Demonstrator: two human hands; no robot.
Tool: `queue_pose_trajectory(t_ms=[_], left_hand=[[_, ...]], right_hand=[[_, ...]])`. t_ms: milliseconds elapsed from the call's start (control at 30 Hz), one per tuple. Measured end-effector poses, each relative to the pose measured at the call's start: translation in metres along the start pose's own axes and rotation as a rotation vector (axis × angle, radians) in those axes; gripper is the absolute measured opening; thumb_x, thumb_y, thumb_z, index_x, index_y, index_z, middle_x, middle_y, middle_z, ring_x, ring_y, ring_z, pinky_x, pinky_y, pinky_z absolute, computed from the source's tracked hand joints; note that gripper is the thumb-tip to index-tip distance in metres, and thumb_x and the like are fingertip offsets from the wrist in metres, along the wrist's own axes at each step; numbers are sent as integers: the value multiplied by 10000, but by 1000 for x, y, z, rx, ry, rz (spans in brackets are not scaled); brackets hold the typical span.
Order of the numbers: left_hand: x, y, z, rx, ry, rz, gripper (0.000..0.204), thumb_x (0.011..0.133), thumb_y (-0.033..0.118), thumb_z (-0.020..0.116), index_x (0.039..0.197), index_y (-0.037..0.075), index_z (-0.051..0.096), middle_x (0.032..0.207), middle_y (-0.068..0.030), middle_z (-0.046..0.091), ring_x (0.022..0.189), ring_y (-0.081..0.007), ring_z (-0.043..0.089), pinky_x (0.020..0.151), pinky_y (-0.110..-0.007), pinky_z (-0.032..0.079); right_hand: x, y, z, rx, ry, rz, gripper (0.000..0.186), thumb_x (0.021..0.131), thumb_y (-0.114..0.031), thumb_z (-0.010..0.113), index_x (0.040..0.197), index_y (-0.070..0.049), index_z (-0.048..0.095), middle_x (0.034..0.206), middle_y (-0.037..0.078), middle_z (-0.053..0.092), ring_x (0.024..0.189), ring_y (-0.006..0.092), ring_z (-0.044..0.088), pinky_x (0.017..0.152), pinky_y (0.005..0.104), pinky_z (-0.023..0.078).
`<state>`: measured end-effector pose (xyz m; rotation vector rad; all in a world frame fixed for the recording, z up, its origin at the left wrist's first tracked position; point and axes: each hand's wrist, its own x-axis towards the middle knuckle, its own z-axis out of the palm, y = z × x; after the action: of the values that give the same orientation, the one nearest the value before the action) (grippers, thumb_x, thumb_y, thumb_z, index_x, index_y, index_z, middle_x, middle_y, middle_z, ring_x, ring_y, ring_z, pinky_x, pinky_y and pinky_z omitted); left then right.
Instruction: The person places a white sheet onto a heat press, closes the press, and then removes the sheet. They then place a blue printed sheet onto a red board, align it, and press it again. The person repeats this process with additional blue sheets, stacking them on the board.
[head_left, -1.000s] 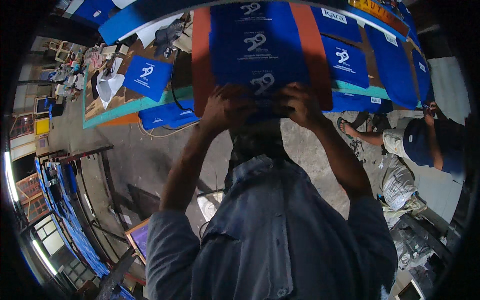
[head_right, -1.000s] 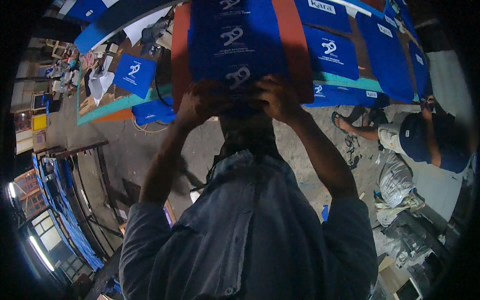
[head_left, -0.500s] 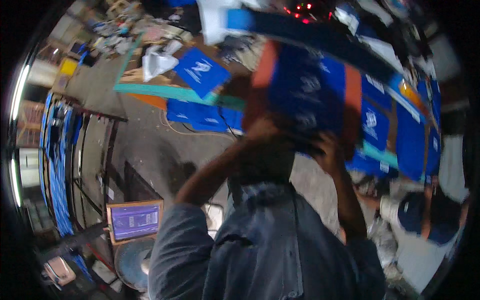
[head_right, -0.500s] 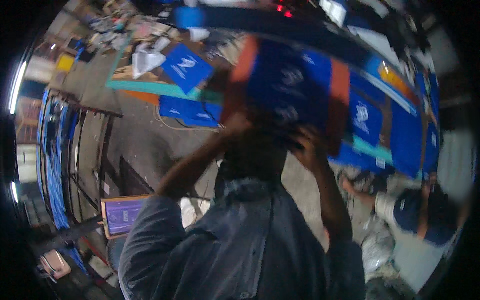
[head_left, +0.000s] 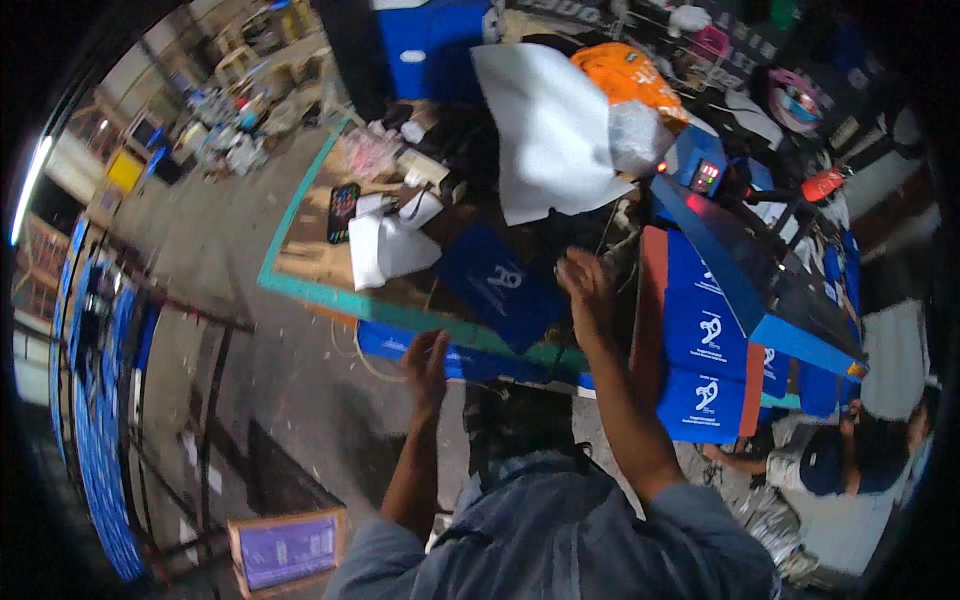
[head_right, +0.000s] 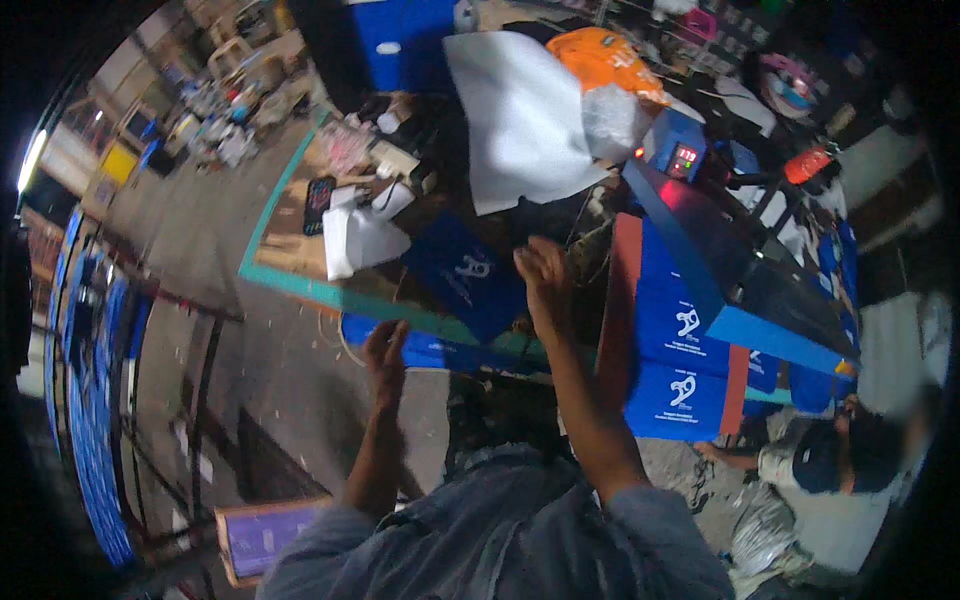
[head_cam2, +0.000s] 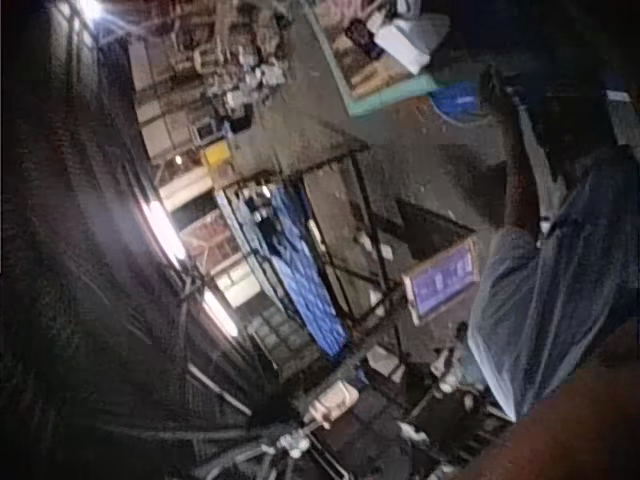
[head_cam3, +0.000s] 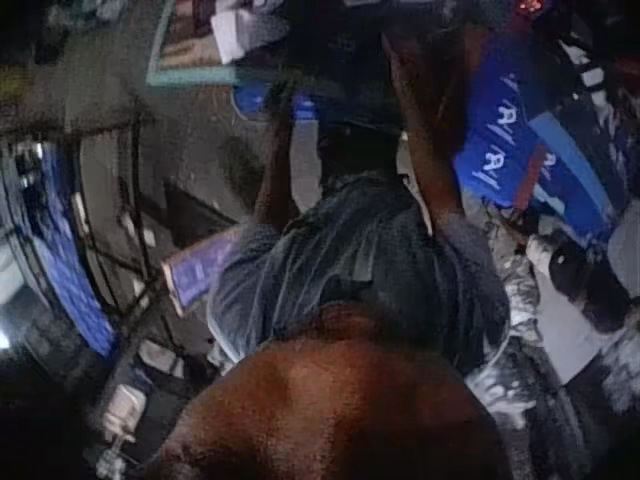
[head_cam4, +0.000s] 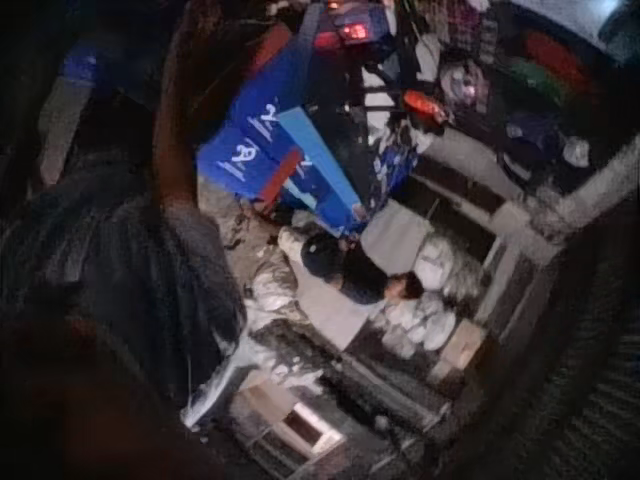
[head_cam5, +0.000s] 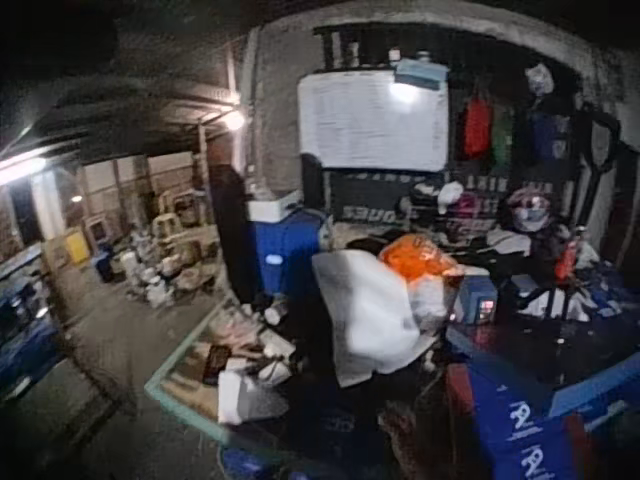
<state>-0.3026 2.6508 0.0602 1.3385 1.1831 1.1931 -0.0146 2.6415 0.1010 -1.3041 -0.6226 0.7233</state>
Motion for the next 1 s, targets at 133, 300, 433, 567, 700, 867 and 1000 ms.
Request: queue_pose_trajectory(t_ms=[133, 300, 433, 567, 700, 867, 1000], left_hand=[[22, -6, -54, -26, 65, -129, 300, 988, 250, 684, 1074, -35, 716, 980, -96, 728, 909, -158, 639, 856, -313, 487], [12, -17, -86, -42, 59, -314, 309, 977, 255, 697, 1038, -47, 710, 934, -92, 722, 886, -171, 648, 826, -314, 496], [14, -23, -92, -148, 35, -393, 292, 971, 254, 700, 1035, -31, 712, 912, -83, 712, 882, -170, 657, 795, -320, 510], [33, -18, -80, -166, -93, -436, 312, 973, 298, 695, 1030, -8, 718, 941, -72, 712, 887, -166, 659, 786, -321, 513], [69, -20, -36, -154, -308, -387, 355, 988, 373, 673, 1010, 22, 715, 945, -40, 697, 904, -166, 652, 796, -329, 511], [136, -31, 56, -567, -445, -605, 636, 1000, 581, 560, 1270, 7, 615, 1165, -97, 636, 1120, -224, 595, 999, -416, 463], [152, -8, 112, -615, -417, -621, 948, 947, 717, 528, 1498, -45, 410, 1423, -221, 533, 1326, -320, 506, 1099, -493, 404]], right_hand=[[149, 65, 28, 144, 283, 333, 335, 926, -257, 747, 1133, -23, 626, 1030, 91, 648, 951, 208, 641, 874, 375, 549], [223, 93, 20, -416, 602, -95, 300, 870, -254, 775, 1039, -67, 613, 788, 95, 675, 663, 202, 672, 564, 354, 523], [259, 78, -12, -422, 689, 266, 311, 882, -299, 749, 1045, -49, 662, 782, 114, 706, 643, 226, 702, 512, 343, 523], [292, 80, -26, -314, 509, 472, 287, 876, -249, 752, 1028, -12, 690, 868, 129, 707, 646, 243, 698, 457, 337, 512], [263, 69, 0, -137, 581, 5, 98, 874, -70, 730, 942, -8, 762, 826, 54, 716, 647, 137, 639, 518, 266, 492], [106, -14, 36, 173, 326, -358, 2, 895, -55, 709, 896, -55, 709, 856, 12, 681, 654, 89, 555, 587, 238, 422], [-39, -95, 25, -114, 309, -318, 53, 932, -61, 666, 928, -9, 671, 893, 34, 667, 766, 98, 586, 694, 260, 461]])
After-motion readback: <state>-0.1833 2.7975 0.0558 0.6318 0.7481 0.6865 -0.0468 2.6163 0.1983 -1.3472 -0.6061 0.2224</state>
